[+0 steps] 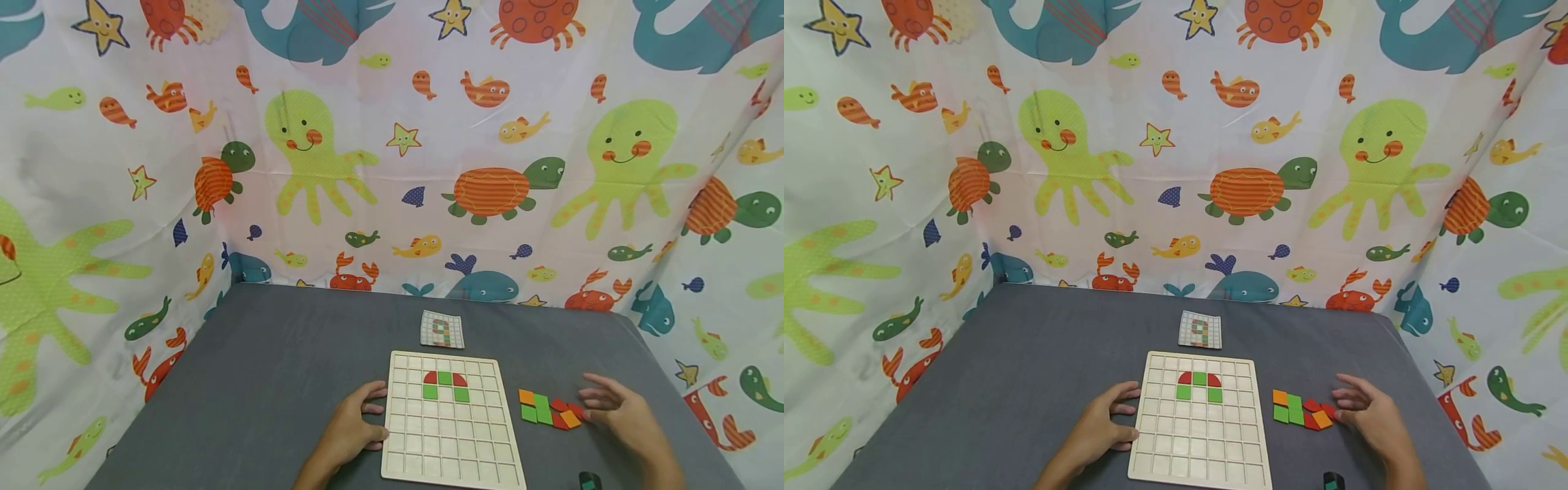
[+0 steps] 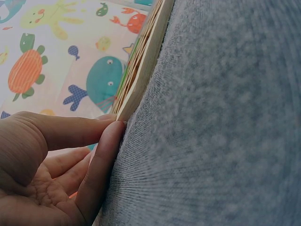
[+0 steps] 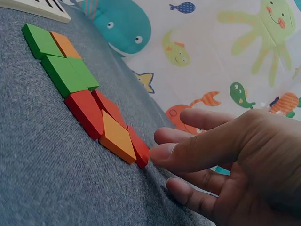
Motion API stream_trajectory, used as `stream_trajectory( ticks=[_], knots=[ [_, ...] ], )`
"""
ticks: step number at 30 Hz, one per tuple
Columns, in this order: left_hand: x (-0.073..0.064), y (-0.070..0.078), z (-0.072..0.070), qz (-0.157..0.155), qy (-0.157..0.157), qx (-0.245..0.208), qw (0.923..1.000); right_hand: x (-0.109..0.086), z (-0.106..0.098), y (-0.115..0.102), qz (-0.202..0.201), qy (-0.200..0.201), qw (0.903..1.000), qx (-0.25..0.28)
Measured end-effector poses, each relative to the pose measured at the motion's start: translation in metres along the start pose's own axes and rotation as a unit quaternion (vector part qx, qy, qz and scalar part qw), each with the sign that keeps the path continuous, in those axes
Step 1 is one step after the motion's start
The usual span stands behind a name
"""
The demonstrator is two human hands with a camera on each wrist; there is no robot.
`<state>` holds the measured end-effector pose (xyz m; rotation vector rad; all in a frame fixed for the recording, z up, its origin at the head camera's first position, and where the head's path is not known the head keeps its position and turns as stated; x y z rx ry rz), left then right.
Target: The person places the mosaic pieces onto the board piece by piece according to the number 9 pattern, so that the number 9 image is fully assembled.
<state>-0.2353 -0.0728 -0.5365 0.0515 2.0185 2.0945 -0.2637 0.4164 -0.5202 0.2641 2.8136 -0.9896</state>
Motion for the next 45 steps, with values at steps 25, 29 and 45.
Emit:
stream_trajectory(
  ticks=[25,29,45],
  knots=[
    [0.0000,0.0005,-0.0008,0.003,0.000,-0.004,1.0000,0.0029,0.0049,-0.0003,0.016,-0.023,0.9996,-0.006],
    [0.0003,0.0005,-0.0005,0.004,0.000,-0.001,1.0000,0.0025,0.0056,-0.0015,0.015,-0.022,0.9996,-0.013],
    [0.0006,-0.0007,-0.0005,0.006,-0.006,-0.007,0.9999,0.0029,0.0086,-0.0052,0.017,-0.031,0.9991,-0.024]
  ],
)
Point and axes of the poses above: each hand's wrist, its own x-axis towards the middle knuckle, its own z-axis out of the palm, y = z × x, the point moved 7 cm from there along x, towards the middle knuckle, and after that the axes turned 14 degrees about -x, right-handed, at the moved point
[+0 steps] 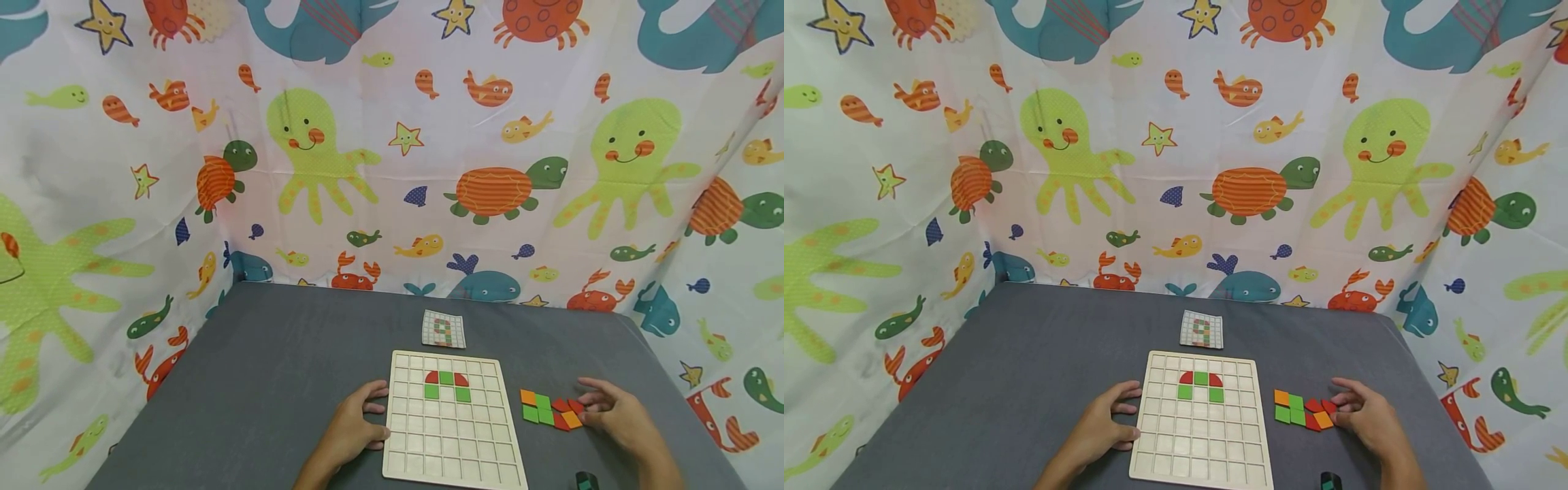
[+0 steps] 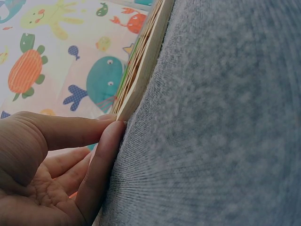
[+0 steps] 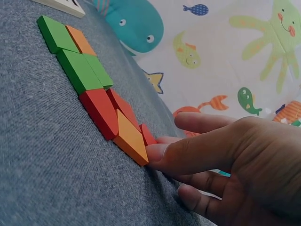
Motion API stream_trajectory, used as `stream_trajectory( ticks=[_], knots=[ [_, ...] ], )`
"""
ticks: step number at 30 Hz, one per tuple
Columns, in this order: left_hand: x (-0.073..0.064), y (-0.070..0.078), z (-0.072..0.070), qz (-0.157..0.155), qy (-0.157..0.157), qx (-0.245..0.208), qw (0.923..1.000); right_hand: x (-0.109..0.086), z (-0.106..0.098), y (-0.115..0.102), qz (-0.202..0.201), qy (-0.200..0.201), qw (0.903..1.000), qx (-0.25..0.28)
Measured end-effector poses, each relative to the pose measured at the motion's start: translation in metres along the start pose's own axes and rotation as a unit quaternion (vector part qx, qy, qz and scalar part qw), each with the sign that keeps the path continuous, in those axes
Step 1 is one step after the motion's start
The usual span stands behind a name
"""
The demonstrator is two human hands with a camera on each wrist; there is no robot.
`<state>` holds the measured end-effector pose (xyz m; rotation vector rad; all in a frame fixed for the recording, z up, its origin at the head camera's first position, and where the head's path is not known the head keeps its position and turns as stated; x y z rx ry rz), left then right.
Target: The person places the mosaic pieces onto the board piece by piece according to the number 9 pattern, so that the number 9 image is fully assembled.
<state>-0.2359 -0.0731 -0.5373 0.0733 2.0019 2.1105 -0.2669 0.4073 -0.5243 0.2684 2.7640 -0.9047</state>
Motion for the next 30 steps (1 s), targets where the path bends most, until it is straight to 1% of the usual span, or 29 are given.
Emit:
stream_trajectory(
  ticks=[6,12,15,19,22,25,30],
  knots=[
    [0.001,0.000,0.000,0.001,0.000,0.006,1.0000,0.002,-0.002,0.001,0.002,0.017,0.9998,-0.014],
    [0.000,0.001,0.001,0.003,-0.003,0.002,1.0000,0.001,-0.002,-0.009,-0.016,0.025,0.9993,-0.023],
    [0.000,0.000,0.000,0.004,-0.003,0.001,1.0000,0.000,-0.002,-0.018,-0.035,0.033,0.9981,-0.040],
    [0.000,0.000,0.000,0.002,-0.003,0.001,1.0000,-0.001,0.001,-0.034,-0.055,0.043,0.9965,-0.046],
    [0.000,-0.001,0.000,0.000,-0.002,0.002,1.0000,-0.001,0.006,-0.045,-0.062,0.043,0.9965,-0.036],
    [0.000,-0.001,0.000,-0.005,0.000,0.003,1.0000,0.000,0.010,-0.054,-0.061,0.041,0.9968,-0.032],
    [0.000,0.000,-0.001,-0.007,0.002,0.003,1.0000,-0.001,0.015,-0.070,-0.081,0.044,0.9952,-0.033]
  ],
)
Point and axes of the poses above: each hand's wrist, its own x-axis towards the middle knuckle, its own z-axis out of the palm, y = z × x, the point moved 7 cm from there along x, towards the middle knuckle, and after that the axes turned 14 degrees about -x, right-handed, at the moved point
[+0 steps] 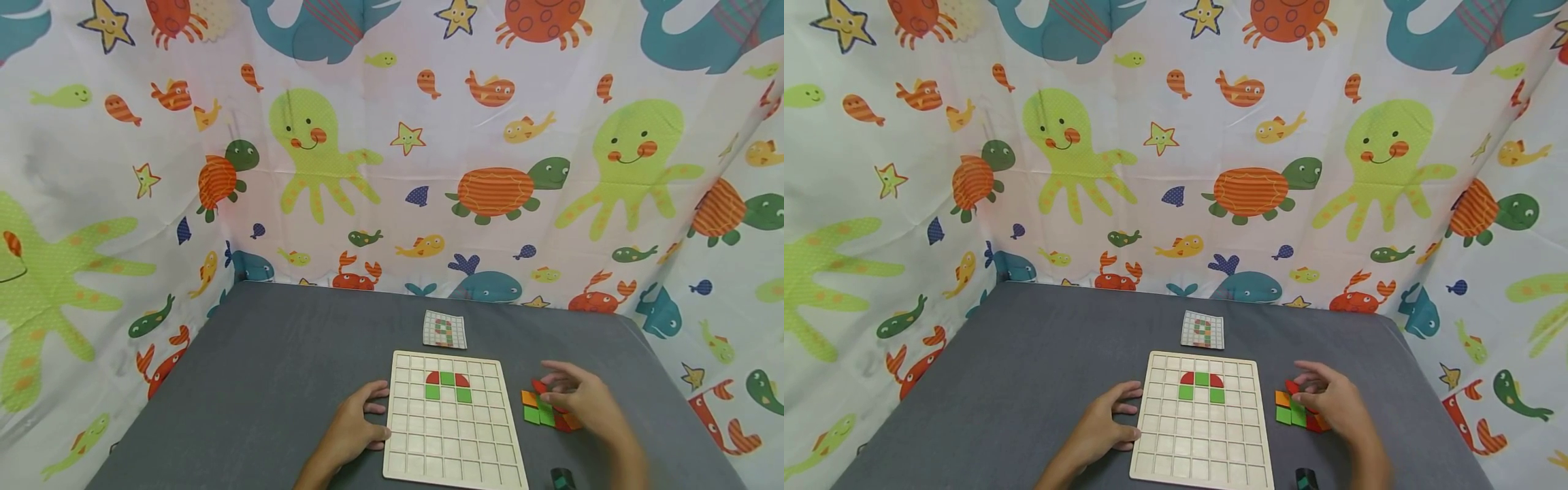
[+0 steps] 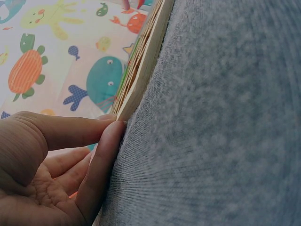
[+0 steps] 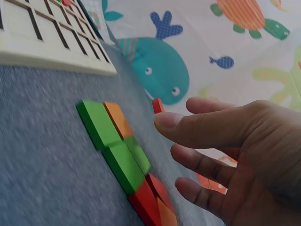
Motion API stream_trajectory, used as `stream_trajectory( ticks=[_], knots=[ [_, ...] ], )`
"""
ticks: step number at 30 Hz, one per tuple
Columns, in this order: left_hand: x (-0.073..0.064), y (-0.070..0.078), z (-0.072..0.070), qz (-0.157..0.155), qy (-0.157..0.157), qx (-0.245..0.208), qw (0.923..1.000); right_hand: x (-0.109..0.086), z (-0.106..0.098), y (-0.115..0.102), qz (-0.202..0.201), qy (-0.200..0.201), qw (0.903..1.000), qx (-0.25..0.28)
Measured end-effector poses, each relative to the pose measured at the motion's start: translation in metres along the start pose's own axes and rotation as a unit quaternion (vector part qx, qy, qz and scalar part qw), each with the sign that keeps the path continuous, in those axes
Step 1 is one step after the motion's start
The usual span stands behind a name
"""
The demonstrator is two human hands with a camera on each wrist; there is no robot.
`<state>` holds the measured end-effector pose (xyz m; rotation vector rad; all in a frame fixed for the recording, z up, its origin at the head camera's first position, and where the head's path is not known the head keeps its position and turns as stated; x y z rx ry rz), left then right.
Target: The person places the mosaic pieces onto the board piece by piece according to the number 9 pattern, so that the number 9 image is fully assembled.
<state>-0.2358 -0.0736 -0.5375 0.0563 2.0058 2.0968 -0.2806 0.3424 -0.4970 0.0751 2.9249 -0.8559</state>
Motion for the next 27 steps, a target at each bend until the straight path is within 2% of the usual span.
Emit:
stream_trajectory(
  ticks=[19,27],
  knots=[
    [0.000,0.001,-0.001,0.008,0.006,0.002,0.9999,0.001,0.009,-0.043,-0.060,0.010,0.9980,0.014],
    [-0.001,0.001,0.000,0.008,0.005,0.000,1.0000,0.006,0.019,-0.064,-0.095,0.004,0.9937,0.060]
  ],
)
Point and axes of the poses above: each hand's wrist, its own x-axis towards the middle knuckle, its own z-axis out of the palm, y = z × x, the point moved 7 cm from there along x, towards the middle knuckle, and after that the axes turned 14 degrees about -x, right-handed, at the moved point
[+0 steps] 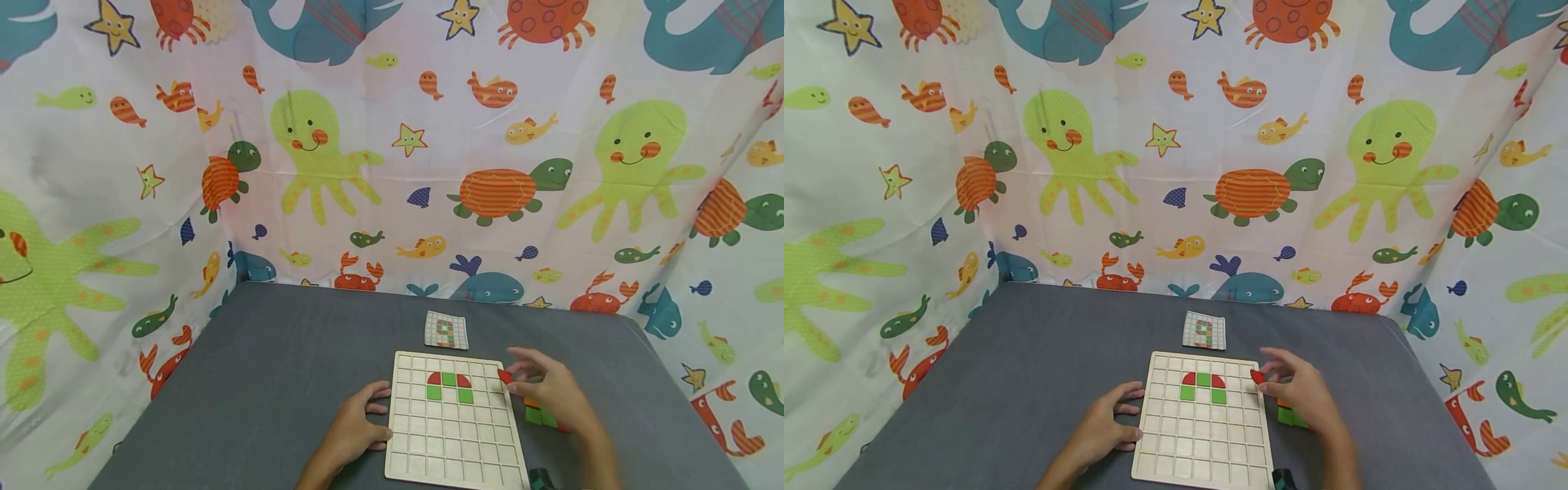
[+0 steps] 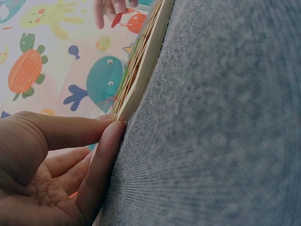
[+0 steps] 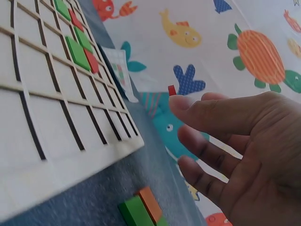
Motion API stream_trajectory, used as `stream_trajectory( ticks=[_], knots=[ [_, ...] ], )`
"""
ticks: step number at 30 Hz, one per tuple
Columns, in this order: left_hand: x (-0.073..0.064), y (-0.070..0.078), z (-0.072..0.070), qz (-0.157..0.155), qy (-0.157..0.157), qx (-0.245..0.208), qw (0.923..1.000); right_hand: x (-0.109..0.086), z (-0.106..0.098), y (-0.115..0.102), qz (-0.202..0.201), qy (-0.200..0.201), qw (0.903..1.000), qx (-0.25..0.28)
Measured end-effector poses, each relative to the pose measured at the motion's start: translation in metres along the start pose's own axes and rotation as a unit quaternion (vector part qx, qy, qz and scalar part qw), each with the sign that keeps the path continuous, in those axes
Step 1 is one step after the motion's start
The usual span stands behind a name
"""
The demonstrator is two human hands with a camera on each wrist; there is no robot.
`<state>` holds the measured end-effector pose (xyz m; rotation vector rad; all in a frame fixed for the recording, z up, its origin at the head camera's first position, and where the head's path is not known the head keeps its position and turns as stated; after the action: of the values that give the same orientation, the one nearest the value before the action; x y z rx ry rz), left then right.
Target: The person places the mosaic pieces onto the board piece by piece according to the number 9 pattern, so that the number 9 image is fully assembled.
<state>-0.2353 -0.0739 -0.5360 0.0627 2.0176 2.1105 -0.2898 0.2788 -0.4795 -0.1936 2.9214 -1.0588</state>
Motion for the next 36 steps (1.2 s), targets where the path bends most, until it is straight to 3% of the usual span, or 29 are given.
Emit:
stream_trajectory(
  ticks=[17,25,36],
  knots=[
    [0.000,0.001,0.001,0.004,-0.002,-0.003,1.0000,0.006,0.024,-0.029,-0.040,-0.018,0.9987,0.024],
    [0.000,-0.001,0.000,0.005,0.000,0.000,1.0000,0.008,0.037,-0.038,-0.063,-0.046,0.9954,0.055],
    [0.001,-0.002,0.000,-0.002,0.001,0.000,1.0000,0.009,0.056,-0.051,-0.096,-0.087,0.9902,0.052]
  ],
)
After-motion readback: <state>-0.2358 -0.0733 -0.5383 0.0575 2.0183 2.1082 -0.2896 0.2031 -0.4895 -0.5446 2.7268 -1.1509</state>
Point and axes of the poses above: each hand's wrist, its own x-axis towards the middle knuckle, its own z-axis out of the palm, y = z × x, the point moved 7 cm from there along x, towards the middle knuckle, and after that the axes turned 14 degrees about -x, right-handed, at the moved point
